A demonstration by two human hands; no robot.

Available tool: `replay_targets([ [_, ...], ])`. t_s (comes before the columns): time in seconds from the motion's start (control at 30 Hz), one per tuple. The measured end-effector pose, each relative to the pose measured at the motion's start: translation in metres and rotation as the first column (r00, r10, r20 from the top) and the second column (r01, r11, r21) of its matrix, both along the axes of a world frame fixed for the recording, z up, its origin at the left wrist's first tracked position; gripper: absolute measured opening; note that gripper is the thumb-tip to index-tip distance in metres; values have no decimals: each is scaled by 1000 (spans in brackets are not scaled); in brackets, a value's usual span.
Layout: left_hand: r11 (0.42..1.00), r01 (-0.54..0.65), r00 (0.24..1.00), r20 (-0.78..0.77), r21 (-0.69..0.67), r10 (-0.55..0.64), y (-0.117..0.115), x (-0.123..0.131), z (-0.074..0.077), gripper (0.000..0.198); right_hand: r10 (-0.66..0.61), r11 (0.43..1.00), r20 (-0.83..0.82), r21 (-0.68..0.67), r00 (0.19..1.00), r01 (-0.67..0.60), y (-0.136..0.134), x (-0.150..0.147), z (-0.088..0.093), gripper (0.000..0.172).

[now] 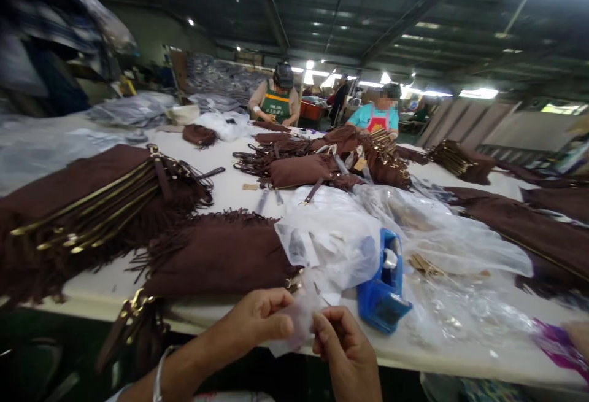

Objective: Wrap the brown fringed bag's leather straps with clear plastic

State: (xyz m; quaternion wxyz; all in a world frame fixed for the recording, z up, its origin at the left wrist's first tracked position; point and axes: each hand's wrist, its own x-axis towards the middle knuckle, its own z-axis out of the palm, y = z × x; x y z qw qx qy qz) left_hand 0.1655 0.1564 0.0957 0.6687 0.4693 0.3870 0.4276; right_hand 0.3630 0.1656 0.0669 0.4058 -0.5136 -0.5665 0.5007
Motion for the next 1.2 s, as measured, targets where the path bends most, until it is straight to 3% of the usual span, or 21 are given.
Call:
replay_targets([
  [0.13,971,-232,966,-131,-49,224,-21,-22,-18,20,65,996,-66,-63,996,-69,-7,-36,-5,31],
  [0.27,954,-288,957,-64,-82,283,-43,-45,-34,17,201,961,-141,-166,970,-223,-16,-70,-14,37],
  [0.33,943,-324,943,-102,-75,316,-57,-57,-41,16,272,934,-136,-202,953,-295,-21,-85,-19,37],
  [0.5,910,-407,900,-203,-79,385,-97,-81,-61,32,369,908,-15,-208,929,-364,-39,-122,-36,37],
  [0.67,836,-468,873,-8,-286,487,-133,-103,-102,49,505,862,170,-147,846,-485,-57,-158,-59,37],
  [0.8,778,-551,813,15,-301,582,-156,-127,-125,56,569,822,200,-146,798,-550,-68,-189,-67,31],
  [0.9,767,-611,791,-144,-194,594,-170,-150,-119,49,562,823,121,-180,818,-539,-71,-210,-66,28],
  [1.03,728,-685,639,-458,28,619,-183,-181,-97,43,489,859,38,-192,871,-474,-66,-232,-61,47],
  [1.2,676,-736,600,-431,32,674,-185,-200,-94,37,454,843,-105,-270,885,-465,-66,-259,-53,55],
])
